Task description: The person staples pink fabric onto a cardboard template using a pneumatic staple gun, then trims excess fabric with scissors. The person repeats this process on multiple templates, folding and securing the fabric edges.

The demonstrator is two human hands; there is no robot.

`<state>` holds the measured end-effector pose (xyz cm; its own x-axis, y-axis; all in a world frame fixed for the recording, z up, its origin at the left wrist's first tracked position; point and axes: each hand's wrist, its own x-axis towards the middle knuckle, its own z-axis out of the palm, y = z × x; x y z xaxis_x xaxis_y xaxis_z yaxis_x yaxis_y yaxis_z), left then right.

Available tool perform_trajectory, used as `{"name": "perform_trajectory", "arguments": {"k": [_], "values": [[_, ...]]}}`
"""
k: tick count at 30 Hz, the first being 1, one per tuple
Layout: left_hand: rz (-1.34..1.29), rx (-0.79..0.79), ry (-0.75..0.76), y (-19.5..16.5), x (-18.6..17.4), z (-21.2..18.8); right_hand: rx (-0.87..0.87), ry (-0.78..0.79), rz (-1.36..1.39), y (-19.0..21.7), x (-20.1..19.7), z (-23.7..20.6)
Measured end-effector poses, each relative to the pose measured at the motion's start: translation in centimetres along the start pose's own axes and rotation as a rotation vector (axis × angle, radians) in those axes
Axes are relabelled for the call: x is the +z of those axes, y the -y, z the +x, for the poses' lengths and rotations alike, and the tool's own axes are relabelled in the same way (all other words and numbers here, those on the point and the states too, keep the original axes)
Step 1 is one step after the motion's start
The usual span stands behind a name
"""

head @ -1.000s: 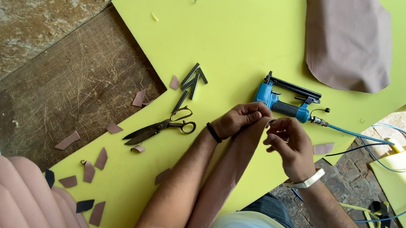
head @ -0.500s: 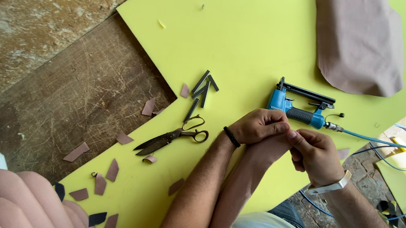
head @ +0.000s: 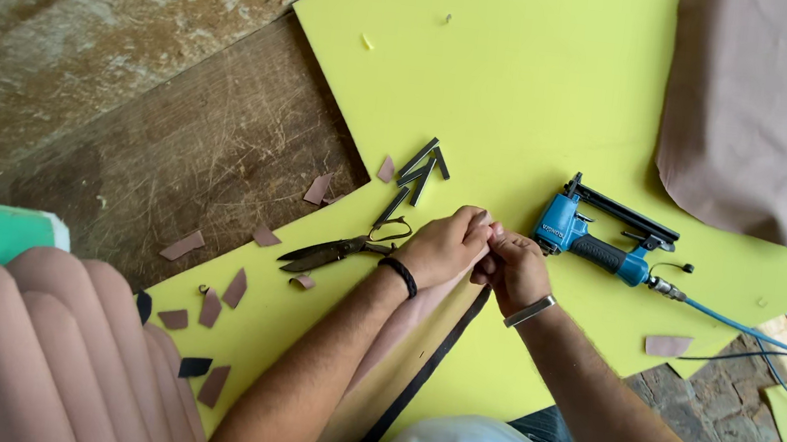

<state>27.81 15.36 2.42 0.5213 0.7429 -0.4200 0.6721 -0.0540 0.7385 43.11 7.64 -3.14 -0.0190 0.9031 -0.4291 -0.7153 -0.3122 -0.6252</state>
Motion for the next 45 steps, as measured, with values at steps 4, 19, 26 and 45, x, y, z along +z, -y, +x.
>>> {"name": "perform_trajectory", "arguments": {"k": [4, 19, 26, 45], "values": [[0.123, -0.141, 0.017, -1.9, -2.7, 0.4, 0.101, -0.003, -0.624, 3.2, -1.5, 1.4], [0.285, -0.226, -0.167, -3.4, -4.1, -0.7, 0.046, -0.197, -1.636, 10.4, -7.6, 0.6], [0.404, -0.244, -0.114, -3.5, -3.7, -0.7, -0.169, -0.028, -0.984, 7.8, -1.6, -5.8], [0.425, -0.213, -0.067, -3.6, -3.3, -1.0, 0.014, -0.152, -1.383, 8.0, -3.5, -4.0]]}}
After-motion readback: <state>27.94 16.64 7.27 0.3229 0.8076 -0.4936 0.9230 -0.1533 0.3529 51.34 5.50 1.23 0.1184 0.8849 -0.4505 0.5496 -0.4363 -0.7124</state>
